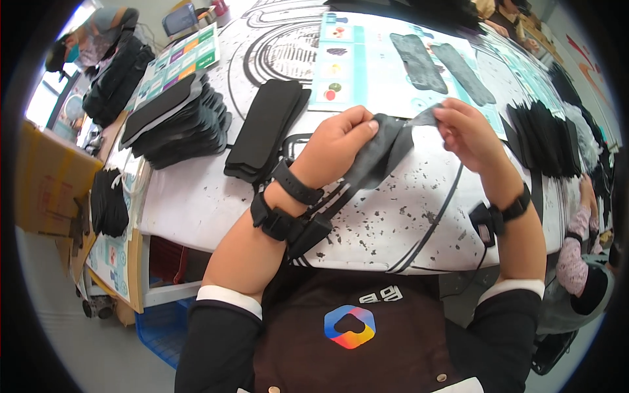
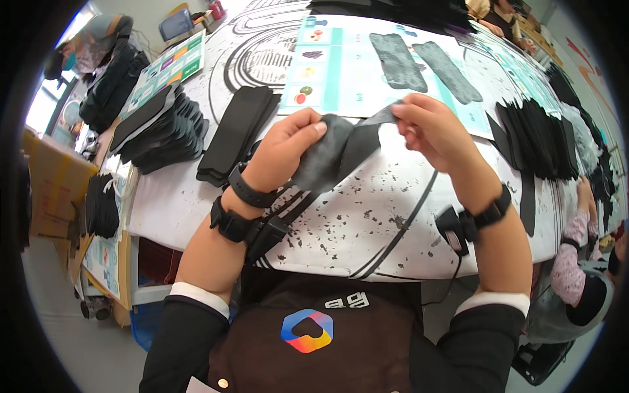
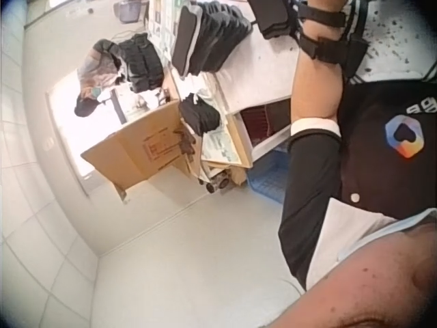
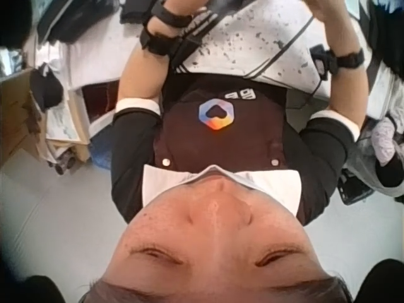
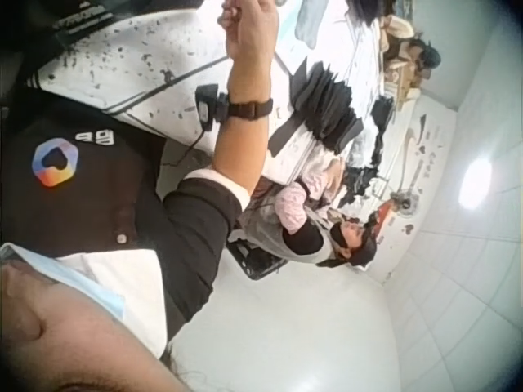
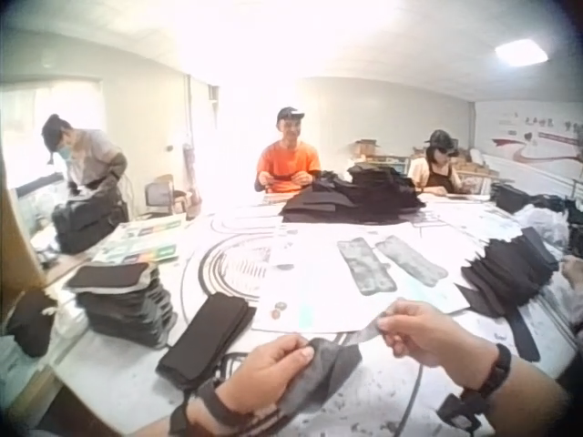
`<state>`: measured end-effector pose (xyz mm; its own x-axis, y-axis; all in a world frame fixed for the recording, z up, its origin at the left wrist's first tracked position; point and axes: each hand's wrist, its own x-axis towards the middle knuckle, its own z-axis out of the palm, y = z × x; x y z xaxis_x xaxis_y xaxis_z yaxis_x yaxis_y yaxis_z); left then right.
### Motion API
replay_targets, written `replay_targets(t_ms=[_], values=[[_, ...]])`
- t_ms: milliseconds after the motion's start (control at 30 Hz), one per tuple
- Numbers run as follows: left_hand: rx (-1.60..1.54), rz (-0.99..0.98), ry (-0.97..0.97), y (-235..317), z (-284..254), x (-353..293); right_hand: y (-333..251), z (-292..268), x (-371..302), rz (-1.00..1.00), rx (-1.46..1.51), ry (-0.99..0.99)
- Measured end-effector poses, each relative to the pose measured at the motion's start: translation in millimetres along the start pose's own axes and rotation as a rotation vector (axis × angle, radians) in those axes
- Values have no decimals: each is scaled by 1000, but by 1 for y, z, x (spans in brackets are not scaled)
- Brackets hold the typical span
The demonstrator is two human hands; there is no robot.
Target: Inspecting and aligning shoe tongue or upper components against a template.
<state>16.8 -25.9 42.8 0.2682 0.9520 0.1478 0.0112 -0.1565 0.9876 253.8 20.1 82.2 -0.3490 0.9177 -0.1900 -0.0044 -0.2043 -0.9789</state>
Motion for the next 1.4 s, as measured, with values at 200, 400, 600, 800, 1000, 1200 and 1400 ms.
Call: replay_targets(t_ms=[200, 400, 600, 800, 1000, 1200, 1400], values=[[-267, -69, 65, 8, 2, 1, 20, -7, -42, -120, 127, 93], [-223, -86, 181, 30, 12, -7, 22, -9, -77, -168, 213, 227], [-326, -47, 350, 24, -17, -19, 47, -45, -92, -142, 240, 259], [-95, -383, 271, -6, -13, -50, 53, -62, -91, 280, -193, -56], [378, -424, 131, -14, -12, -47, 2, -65, -95, -459, -1470, 425], [893, -112, 310, -4, -17, -67, -104, 45, -70, -577, -577, -122], [189, -103, 382, 48, -24, -88, -103, 59, -50, -745, -96, -261]])
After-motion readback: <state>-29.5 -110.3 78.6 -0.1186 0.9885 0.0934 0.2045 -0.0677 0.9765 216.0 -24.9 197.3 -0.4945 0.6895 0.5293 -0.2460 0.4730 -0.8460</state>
